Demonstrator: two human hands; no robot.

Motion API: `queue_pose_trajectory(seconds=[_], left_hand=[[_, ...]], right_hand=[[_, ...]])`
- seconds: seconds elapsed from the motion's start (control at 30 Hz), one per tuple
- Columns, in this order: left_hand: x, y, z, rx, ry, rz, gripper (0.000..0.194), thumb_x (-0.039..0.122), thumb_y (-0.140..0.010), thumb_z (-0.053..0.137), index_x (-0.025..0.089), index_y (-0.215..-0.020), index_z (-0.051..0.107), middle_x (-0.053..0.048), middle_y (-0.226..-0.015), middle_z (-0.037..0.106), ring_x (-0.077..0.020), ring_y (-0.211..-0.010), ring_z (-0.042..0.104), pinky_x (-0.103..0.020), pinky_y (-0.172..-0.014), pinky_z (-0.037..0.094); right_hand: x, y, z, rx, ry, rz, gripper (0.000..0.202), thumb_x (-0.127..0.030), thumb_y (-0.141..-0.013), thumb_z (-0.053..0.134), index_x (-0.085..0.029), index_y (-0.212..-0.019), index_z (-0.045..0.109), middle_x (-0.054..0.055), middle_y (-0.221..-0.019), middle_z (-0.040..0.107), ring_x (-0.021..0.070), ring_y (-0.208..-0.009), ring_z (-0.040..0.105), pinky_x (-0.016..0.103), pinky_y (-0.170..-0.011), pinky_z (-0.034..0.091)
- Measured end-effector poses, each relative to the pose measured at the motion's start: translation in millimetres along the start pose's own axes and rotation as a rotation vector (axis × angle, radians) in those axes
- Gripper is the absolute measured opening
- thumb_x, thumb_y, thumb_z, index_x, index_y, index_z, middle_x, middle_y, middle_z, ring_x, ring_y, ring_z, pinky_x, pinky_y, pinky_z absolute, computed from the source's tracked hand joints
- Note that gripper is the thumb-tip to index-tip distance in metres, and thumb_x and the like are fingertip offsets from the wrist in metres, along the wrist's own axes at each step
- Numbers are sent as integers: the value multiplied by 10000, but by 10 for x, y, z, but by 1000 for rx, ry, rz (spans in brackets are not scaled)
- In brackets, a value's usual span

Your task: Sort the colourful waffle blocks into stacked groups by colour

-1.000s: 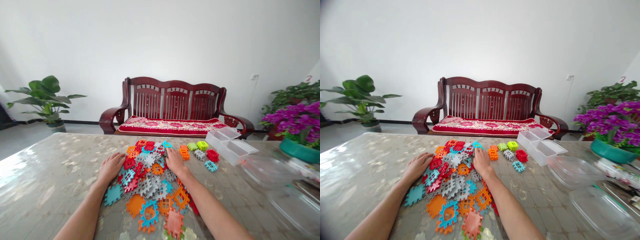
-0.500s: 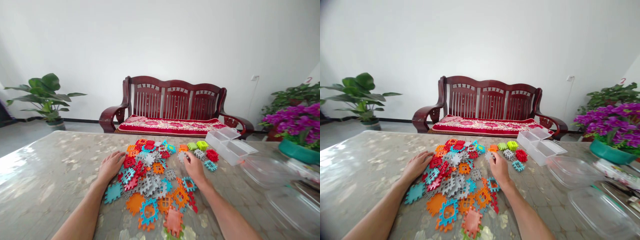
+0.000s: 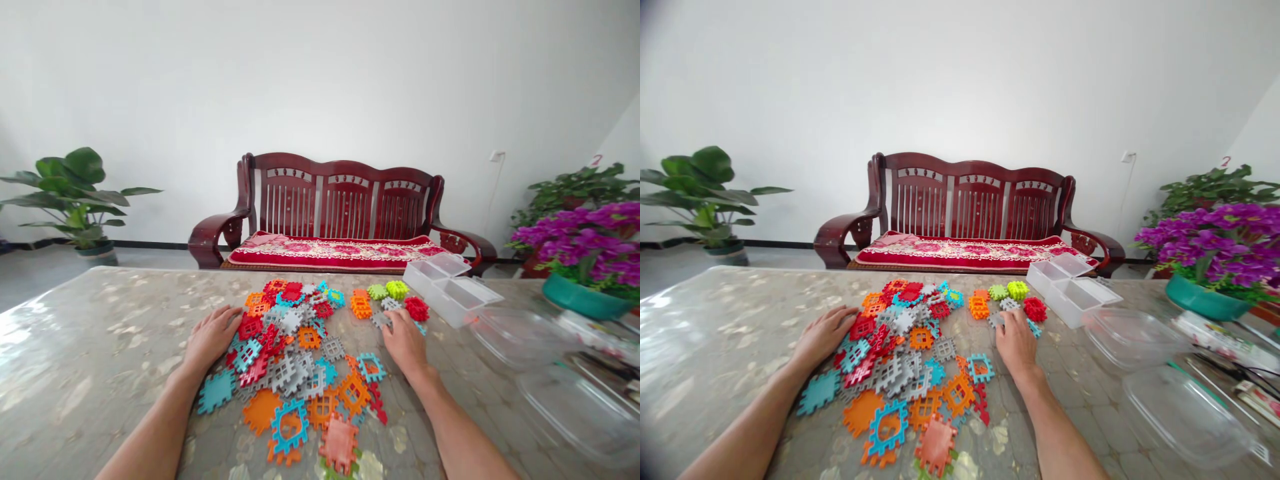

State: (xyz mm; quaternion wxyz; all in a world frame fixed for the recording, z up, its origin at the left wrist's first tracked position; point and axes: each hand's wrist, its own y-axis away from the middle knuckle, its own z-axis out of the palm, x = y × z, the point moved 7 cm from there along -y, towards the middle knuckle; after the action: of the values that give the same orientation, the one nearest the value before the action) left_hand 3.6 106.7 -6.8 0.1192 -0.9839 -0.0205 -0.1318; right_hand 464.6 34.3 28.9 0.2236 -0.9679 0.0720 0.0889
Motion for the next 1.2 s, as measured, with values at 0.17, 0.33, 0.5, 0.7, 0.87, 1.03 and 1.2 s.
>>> queue_pose_trajectory(seconds=[0.17,0.33,0.5,0.7,0.87,1.03,1.2], left_hand=[[6,4,-1,-10,14,3,509,484,-938,312,290,-1274,642,-62,-1436,560,-251,-1324,510,-420,-1132,348],[7,6,-1,0,19,-1,505,483,-937,316,293,-1261,652,-62,-1434,564,-260,-1314,519,-436,-1128,353],[5,7,1,-6,25,-11,501,482,-940,313,302,-1272,643,-59,-1445,553,-265,-1326,506,-452,-1130,348],[13,4,4,-21,24,-14,506,474,-942,306,290,-1276,638,-71,-1453,544,-265,-1341,491,-460,-1135,338],[3,-2,5,-8,21,-10,507,472,-938,306,295,-1278,638,-65,-1446,551,-265,-1337,495,-459,-1135,341],[10,7,1,8,20,6,513,483,-938,302,296,-1262,653,-64,-1430,567,-260,-1315,516,-444,-1125,357],[19,14,-22,27,14,3,472,465,-933,340,320,-1238,670,-38,-1402,595,-247,-1301,528,-418,-1110,376]], right_hand=[[-93,8,33,-122,113,-96,215,-212,-877,590,-240,-1045,721,51,-1091,698,221,-1041,592,299,-911,400],[-100,-34,104,-168,163,-101,208,-214,-908,562,-216,-1045,719,64,-1058,703,210,-1004,609,286,-872,393],[-93,-63,135,-147,180,-99,197,-217,-908,566,-205,-1032,718,76,-1041,690,213,-1000,601,286,-880,389],[1,-118,185,-132,191,-34,183,-240,-909,570,-196,-999,723,87,-1024,672,214,-992,600,279,-863,401],[-30,-184,256,-130,171,-28,196,-244,-919,558,-192,-1013,722,96,-1043,668,224,-1017,590,289,-879,405],[-131,-191,290,-143,117,-98,227,-187,-921,518,-193,-1031,717,89,-1046,664,217,-1026,588,285,-905,405],[-140,-163,291,-156,97,-108,241,-165,-911,512,-193,-1040,713,88,-1055,672,218,-1030,579,283,-922,393]])
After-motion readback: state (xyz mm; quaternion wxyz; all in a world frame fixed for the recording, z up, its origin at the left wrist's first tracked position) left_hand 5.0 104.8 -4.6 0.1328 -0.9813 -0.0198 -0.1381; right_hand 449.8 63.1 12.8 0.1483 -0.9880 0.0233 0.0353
